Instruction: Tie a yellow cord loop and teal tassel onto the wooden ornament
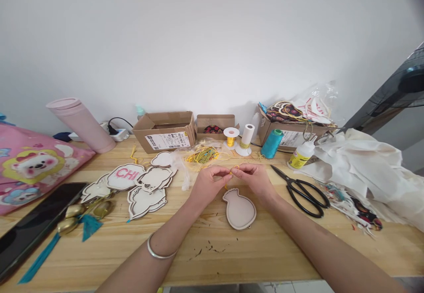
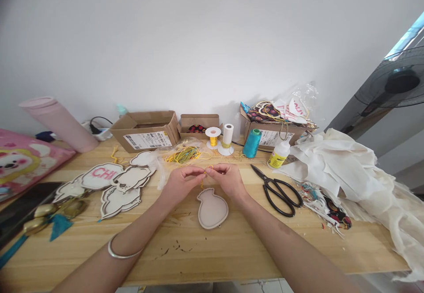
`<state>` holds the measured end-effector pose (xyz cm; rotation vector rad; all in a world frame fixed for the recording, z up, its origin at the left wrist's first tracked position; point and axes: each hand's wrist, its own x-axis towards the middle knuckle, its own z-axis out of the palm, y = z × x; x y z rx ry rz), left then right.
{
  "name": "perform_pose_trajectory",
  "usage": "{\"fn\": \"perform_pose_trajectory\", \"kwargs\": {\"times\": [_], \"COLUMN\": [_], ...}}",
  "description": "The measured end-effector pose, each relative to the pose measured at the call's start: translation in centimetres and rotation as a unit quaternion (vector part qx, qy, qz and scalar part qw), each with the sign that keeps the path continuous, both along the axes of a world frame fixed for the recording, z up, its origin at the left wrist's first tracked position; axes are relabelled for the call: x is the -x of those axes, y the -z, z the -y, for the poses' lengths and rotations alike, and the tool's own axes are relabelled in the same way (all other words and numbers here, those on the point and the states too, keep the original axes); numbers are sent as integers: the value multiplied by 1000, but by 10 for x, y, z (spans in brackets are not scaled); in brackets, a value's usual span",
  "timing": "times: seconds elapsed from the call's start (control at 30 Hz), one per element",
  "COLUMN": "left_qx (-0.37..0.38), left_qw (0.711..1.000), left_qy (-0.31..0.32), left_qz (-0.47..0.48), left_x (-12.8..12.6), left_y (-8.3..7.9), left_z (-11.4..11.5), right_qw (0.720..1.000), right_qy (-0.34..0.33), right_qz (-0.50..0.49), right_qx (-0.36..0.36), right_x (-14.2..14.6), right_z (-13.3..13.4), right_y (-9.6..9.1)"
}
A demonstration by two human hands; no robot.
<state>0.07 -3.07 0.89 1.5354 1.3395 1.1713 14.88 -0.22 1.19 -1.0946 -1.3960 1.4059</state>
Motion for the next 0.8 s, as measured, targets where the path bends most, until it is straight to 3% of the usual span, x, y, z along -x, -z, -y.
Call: {"fn": "perform_pose_trajectory", "kwargs": {"times": [0.23,0.5,0.6,0.8], "left_qx": [28,98,112,106], "left_qw": [999,977,967,976], "left_qy": [4,21,44,37], "left_qz": [35,189,227,187], "left_x": [0,1,2,1], "left_y": [-1,-4,-2,-4], "left_z": [0,1,1,3], "right_qw": [999,993,994,997], "right_qy": [-23,-105,-98,-54], "right_qz": [-22,-46,-36,-3], "right_qx": [6,6,-21,-58], "right_x": [0,-4,-5,-2], "right_z": [0,-2,-3,-3], "right_y": [3,0,-1,0]}}
